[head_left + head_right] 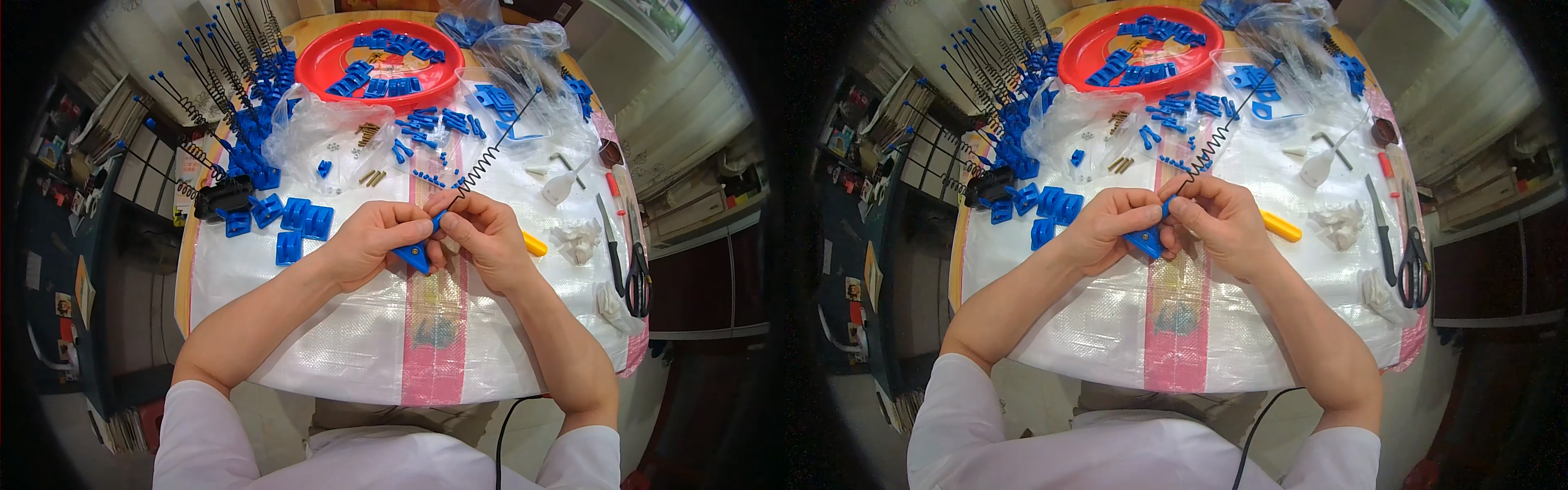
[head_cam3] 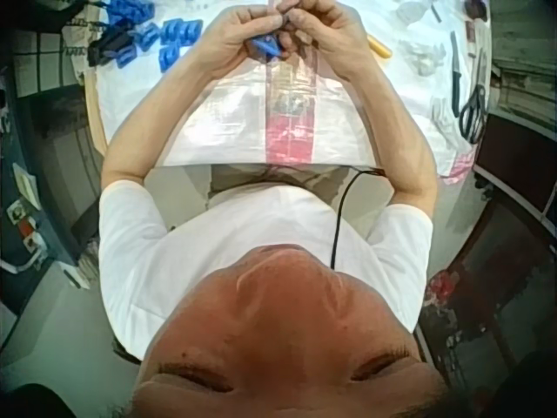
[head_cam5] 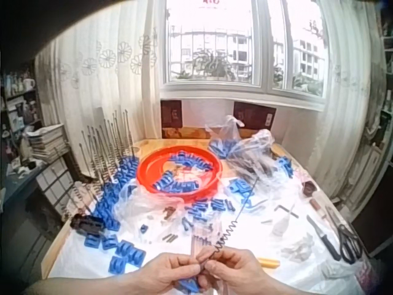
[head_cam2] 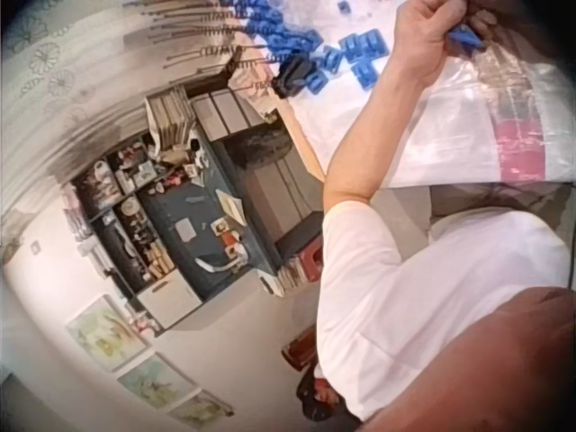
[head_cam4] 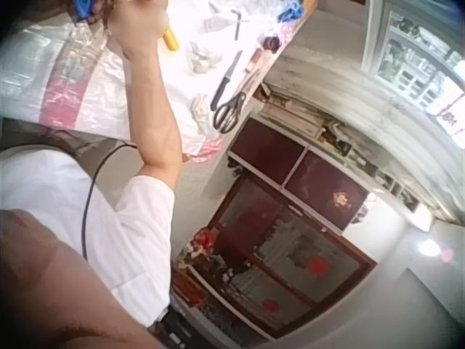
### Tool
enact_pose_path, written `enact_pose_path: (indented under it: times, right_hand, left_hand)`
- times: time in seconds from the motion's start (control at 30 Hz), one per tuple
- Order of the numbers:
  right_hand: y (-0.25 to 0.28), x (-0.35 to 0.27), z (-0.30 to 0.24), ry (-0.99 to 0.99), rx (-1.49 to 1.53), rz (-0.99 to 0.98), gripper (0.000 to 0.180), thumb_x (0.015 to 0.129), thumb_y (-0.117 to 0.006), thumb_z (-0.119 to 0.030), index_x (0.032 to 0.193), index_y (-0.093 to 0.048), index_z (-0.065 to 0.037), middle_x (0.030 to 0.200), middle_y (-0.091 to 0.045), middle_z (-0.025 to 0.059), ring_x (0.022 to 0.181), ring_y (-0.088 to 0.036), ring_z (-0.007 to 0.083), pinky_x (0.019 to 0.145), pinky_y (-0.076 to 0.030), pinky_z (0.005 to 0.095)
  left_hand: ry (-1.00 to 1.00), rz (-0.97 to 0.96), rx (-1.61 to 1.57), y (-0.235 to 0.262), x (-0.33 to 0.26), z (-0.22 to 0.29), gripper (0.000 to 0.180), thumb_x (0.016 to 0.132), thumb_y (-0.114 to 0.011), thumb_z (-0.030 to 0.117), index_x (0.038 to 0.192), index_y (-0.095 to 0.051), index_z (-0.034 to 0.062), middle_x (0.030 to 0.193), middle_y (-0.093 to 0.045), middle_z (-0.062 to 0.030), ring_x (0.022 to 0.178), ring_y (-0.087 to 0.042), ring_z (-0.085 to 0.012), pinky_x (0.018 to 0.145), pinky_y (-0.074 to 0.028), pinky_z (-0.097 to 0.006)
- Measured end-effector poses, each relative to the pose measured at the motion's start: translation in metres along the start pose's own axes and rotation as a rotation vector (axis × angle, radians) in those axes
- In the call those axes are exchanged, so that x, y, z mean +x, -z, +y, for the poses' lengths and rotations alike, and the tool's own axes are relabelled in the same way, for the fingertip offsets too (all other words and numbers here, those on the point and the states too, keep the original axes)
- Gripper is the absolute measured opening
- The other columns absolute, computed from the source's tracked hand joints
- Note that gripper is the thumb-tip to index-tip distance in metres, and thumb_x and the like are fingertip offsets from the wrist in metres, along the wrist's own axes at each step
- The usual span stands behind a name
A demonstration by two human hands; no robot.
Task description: Assembling small metal springs and pins into blue plastic housings at a workstation.
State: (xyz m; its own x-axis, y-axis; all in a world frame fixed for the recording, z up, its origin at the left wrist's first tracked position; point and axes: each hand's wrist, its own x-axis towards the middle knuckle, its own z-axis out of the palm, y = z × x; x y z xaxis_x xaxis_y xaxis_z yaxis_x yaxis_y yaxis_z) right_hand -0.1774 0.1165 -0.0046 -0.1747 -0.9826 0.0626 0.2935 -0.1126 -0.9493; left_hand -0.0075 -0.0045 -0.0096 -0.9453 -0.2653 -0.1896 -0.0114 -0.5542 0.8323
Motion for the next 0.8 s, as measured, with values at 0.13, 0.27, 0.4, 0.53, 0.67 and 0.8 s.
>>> enact_pose_path:
  times: [0.13, 0.27, 0.4, 0.53, 0.67, 0.8]
  right_hand:
    - [-0.002, 0.0003, -0.0001, 0.018, -0.004, 0.025, 0.013, 0.098, -0.061, -0.005, 0.108, -0.064, 0.003, 0.09, -0.067, 0.0059, 0.07, -0.065, 0.0105, 0.063, -0.054, 0.0254]
    - [-0.0026, -0.0007, -0.0019, -0.016, 0.015, 0.022, 0.012, 0.098, -0.062, -0.005, 0.107, -0.065, 0.003, 0.089, -0.067, 0.0051, 0.071, -0.064, 0.0101, 0.062, -0.054, 0.0252]
    - [-0.0007, -0.0011, 0.0004, -0.022, 0.021, 0.022, 0.011, 0.098, -0.062, -0.005, 0.107, -0.065, 0.001, 0.088, -0.067, 0.0038, 0.071, -0.064, 0.0091, 0.063, -0.053, 0.0244]
    - [-0.0007, -0.0012, 0.0004, -0.036, 0.017, 0.04, 0.012, 0.098, -0.063, -0.006, 0.107, -0.066, 0.001, 0.089, -0.067, 0.003, 0.072, -0.063, 0.0081, 0.064, -0.052, 0.0236]
    - [0.0, -0.0026, -0.0032, -0.055, -0.007, 0.035, 0.012, 0.097, -0.063, -0.006, 0.108, -0.066, 0.0, 0.089, -0.067, 0.0023, 0.073, -0.062, 0.0073, 0.065, -0.051, 0.023]
    - [-0.0003, -0.0016, 0.0004, -0.017, -0.02, 0.047, 0.013, 0.097, -0.063, -0.006, 0.108, -0.066, 0.0, 0.089, -0.067, 0.0025, 0.072, -0.062, 0.0078, 0.064, -0.051, 0.0233]
  left_hand:
    - [0.015, 0.0, -0.002, -0.0006, -0.0008, 0.001, 0.024, 0.099, -0.062, 0.018, 0.11, -0.063, -0.0036, 0.09, -0.072, -0.0128, 0.085, -0.072, -0.024, 0.079, -0.06, -0.037]
    - [0.023, -0.005, -0.002, 0.0, -0.0011, 0.0015, 0.025, 0.099, -0.063, 0.018, 0.11, -0.063, -0.0041, 0.092, -0.072, -0.0132, 0.087, -0.073, -0.0237, 0.082, -0.06, -0.036]
    - [0.019, 0.0, 0.001, -0.0031, -0.0009, 0.0021, 0.019, 0.099, -0.063, 0.019, 0.103, -0.066, 0.0003, 0.091, -0.072, -0.0113, 0.085, -0.071, -0.0181, 0.079, -0.058, -0.031]
    - [0.013, 0.014, 0.008, -0.0033, -0.0007, 0.0011, 0.017, 0.098, -0.065, 0.019, 0.099, -0.067, 0.0029, 0.09, -0.073, -0.0095, 0.083, -0.07, -0.0151, 0.076, -0.058, -0.028]
    - [0.022, 0.033, 0.019, -0.0047, -0.001, 0.0022, 0.016, 0.098, -0.066, 0.02, 0.099, -0.068, 0.0034, 0.089, -0.073, -0.0086, 0.084, -0.071, -0.0148, 0.077, -0.058, -0.029]
    - [0.027, 0.044, 0.025, -0.0051, -0.0012, 0.0025, 0.016, 0.098, -0.066, 0.02, 0.099, -0.068, 0.0035, 0.089, -0.073, -0.0083, 0.083, -0.071, -0.0147, 0.077, -0.058, -0.029]
